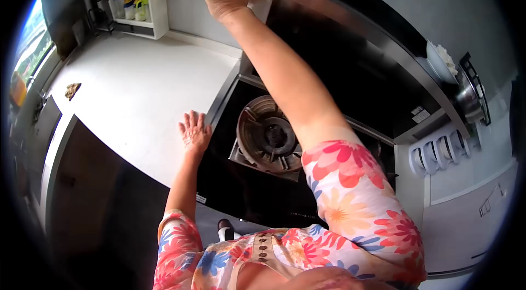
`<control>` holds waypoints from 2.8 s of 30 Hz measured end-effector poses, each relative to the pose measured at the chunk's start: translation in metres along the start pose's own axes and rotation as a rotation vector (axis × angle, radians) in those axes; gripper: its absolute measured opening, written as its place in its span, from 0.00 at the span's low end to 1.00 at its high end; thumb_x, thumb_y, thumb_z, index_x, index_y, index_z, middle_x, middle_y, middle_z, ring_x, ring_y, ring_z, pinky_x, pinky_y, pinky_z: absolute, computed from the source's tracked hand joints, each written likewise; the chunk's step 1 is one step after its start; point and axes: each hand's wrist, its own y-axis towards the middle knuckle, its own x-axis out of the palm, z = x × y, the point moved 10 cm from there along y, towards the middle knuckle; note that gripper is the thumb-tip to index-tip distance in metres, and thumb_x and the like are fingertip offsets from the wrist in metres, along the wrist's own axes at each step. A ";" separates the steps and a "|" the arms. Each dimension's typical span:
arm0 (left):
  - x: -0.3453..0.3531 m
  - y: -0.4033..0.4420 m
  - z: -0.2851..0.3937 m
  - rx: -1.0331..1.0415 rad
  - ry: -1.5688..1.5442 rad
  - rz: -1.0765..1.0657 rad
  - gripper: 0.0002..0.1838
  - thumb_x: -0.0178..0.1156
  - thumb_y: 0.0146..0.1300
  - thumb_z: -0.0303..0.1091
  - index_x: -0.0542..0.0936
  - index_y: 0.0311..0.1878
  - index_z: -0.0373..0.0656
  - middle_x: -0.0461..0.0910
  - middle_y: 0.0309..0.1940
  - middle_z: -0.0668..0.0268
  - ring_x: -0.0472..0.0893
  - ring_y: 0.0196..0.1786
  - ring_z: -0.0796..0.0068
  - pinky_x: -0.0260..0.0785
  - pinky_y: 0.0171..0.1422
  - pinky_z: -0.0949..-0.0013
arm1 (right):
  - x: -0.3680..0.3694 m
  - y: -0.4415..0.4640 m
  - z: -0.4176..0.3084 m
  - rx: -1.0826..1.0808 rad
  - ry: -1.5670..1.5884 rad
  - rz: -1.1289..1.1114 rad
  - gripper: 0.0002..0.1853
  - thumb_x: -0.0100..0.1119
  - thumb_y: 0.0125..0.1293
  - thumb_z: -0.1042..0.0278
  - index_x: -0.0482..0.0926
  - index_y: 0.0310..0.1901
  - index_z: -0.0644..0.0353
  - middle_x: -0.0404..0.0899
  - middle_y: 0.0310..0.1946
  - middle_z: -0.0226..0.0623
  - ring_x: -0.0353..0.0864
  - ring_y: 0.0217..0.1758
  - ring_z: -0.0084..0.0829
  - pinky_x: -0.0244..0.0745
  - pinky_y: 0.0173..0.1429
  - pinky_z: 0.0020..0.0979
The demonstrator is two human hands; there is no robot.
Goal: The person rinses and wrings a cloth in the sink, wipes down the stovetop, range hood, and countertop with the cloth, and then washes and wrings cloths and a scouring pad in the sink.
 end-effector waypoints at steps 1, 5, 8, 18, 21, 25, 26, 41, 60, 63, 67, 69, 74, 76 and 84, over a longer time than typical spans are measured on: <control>-0.002 -0.001 -0.003 0.002 0.007 0.022 0.27 0.48 0.59 0.46 0.64 0.62 0.49 0.54 0.66 0.56 0.49 0.70 0.52 0.40 0.69 0.45 | 0.001 0.004 -0.007 -0.003 0.010 0.087 0.09 0.50 0.51 0.66 0.78 0.31 0.58 0.75 0.37 0.39 0.69 0.47 0.38 0.60 0.56 0.36; -0.002 -0.001 -0.002 0.022 -0.013 0.064 0.27 0.50 0.57 0.45 0.64 0.61 0.50 0.55 0.65 0.57 0.51 0.69 0.52 0.43 0.68 0.45 | 0.026 0.009 -0.015 -0.185 0.149 0.095 0.08 0.49 0.52 0.68 0.77 0.31 0.59 0.75 0.37 0.41 0.71 0.46 0.39 0.65 0.52 0.33; -0.002 0.001 -0.003 0.024 -0.005 0.064 0.27 0.50 0.58 0.45 0.64 0.61 0.50 0.54 0.65 0.57 0.50 0.69 0.52 0.43 0.68 0.45 | -0.060 0.021 0.001 -0.226 0.138 0.232 0.07 0.51 0.50 0.68 0.77 0.31 0.58 0.75 0.37 0.41 0.71 0.45 0.39 0.67 0.48 0.35; 0.000 0.004 -0.002 0.019 -0.012 0.031 0.27 0.47 0.60 0.45 0.62 0.62 0.47 0.53 0.66 0.54 0.48 0.70 0.51 0.41 0.68 0.44 | -0.140 -0.050 0.115 -0.278 -0.174 0.181 0.11 0.58 0.48 0.72 0.76 0.37 0.58 0.75 0.35 0.36 0.72 0.43 0.41 0.64 0.44 0.41; -0.002 0.002 -0.003 0.015 -0.032 0.000 0.28 0.46 0.61 0.45 0.61 0.63 0.46 0.51 0.67 0.53 0.47 0.70 0.50 0.38 0.69 0.43 | -0.094 -0.045 0.076 -0.267 -0.291 0.229 0.11 0.58 0.48 0.68 0.76 0.36 0.55 0.74 0.35 0.33 0.70 0.45 0.38 0.58 0.46 0.40; -0.002 0.001 -0.002 0.014 -0.047 -0.049 0.29 0.46 0.61 0.46 0.60 0.64 0.46 0.50 0.68 0.53 0.45 0.71 0.49 0.36 0.70 0.44 | -0.034 -0.006 0.004 -0.155 -0.007 0.211 0.11 0.52 0.51 0.67 0.73 0.37 0.58 0.74 0.35 0.39 0.69 0.48 0.38 0.61 0.53 0.41; -0.003 0.001 -0.002 0.013 -0.054 -0.058 0.29 0.46 0.61 0.46 0.61 0.64 0.46 0.50 0.68 0.53 0.45 0.71 0.50 0.36 0.70 0.44 | -0.004 -0.004 -0.012 -0.213 -0.108 0.191 0.09 0.51 0.52 0.67 0.74 0.35 0.57 0.74 0.35 0.37 0.68 0.50 0.36 0.57 0.56 0.42; 0.001 0.000 -0.010 0.022 -0.103 -0.016 0.28 0.48 0.60 0.46 0.62 0.63 0.47 0.51 0.67 0.55 0.45 0.71 0.51 0.36 0.70 0.45 | -0.059 0.017 0.069 0.467 1.037 -0.348 0.09 0.57 0.51 0.73 0.78 0.35 0.64 0.79 0.32 0.32 0.78 0.34 0.31 0.71 0.39 0.33; -0.001 0.001 -0.005 0.027 -0.060 -0.033 0.29 0.48 0.59 0.45 0.63 0.63 0.48 0.51 0.67 0.56 0.46 0.70 0.51 0.37 0.69 0.45 | 0.070 -0.016 -0.049 -0.105 0.082 -0.373 0.09 0.51 0.53 0.64 0.79 0.23 0.54 0.79 0.24 0.39 0.80 0.35 0.36 0.67 0.46 0.42; -0.007 -0.001 -0.003 0.020 -0.045 -0.027 0.28 0.48 0.59 0.45 0.64 0.62 0.49 0.52 0.67 0.56 0.47 0.70 0.52 0.38 0.69 0.46 | 0.080 -0.071 -0.030 0.463 0.614 -0.612 0.09 0.51 0.52 0.65 0.78 0.28 0.61 0.80 0.27 0.43 0.79 0.37 0.40 0.73 0.37 0.36; 0.000 0.000 0.000 0.030 -0.011 -0.001 0.28 0.48 0.59 0.46 0.64 0.63 0.50 0.53 0.67 0.57 0.48 0.70 0.52 0.39 0.69 0.46 | 0.067 -0.173 0.029 1.021 1.286 -0.498 0.06 0.50 0.52 0.76 0.76 0.31 0.66 0.78 0.28 0.40 0.78 0.32 0.33 0.75 0.38 0.35; -0.003 -0.001 0.002 0.029 0.002 -0.020 0.27 0.47 0.60 0.47 0.64 0.63 0.50 0.54 0.67 0.57 0.48 0.70 0.53 0.38 0.69 0.46 | 0.025 -0.220 0.059 1.307 1.467 -0.567 0.07 0.49 0.58 0.74 0.75 0.33 0.67 0.77 0.31 0.40 0.79 0.32 0.29 0.78 0.33 0.30; 0.001 0.002 0.006 0.023 0.050 -0.048 0.28 0.46 0.60 0.47 0.62 0.64 0.51 0.53 0.67 0.57 0.48 0.70 0.53 0.39 0.69 0.47 | -0.079 -0.328 0.246 1.660 1.324 -0.207 0.14 0.51 0.63 0.67 0.70 0.47 0.64 0.75 0.44 0.40 0.76 0.47 0.34 0.71 0.54 0.40; 0.002 0.002 0.009 0.023 0.080 -0.060 0.27 0.46 0.61 0.47 0.62 0.64 0.51 0.53 0.67 0.57 0.47 0.71 0.53 0.39 0.69 0.47 | -0.136 -0.347 0.344 1.667 1.251 0.094 0.14 0.51 0.62 0.65 0.69 0.47 0.62 0.73 0.46 0.39 0.71 0.52 0.35 0.66 0.59 0.39; 0.010 0.006 0.010 0.001 0.176 -0.058 0.26 0.45 0.63 0.44 0.61 0.65 0.51 0.52 0.68 0.59 0.48 0.71 0.56 0.39 0.70 0.47 | -0.300 -0.361 0.649 1.479 0.805 0.526 0.18 0.44 0.64 0.63 0.66 0.53 0.64 0.70 0.50 0.44 0.68 0.58 0.40 0.64 0.63 0.43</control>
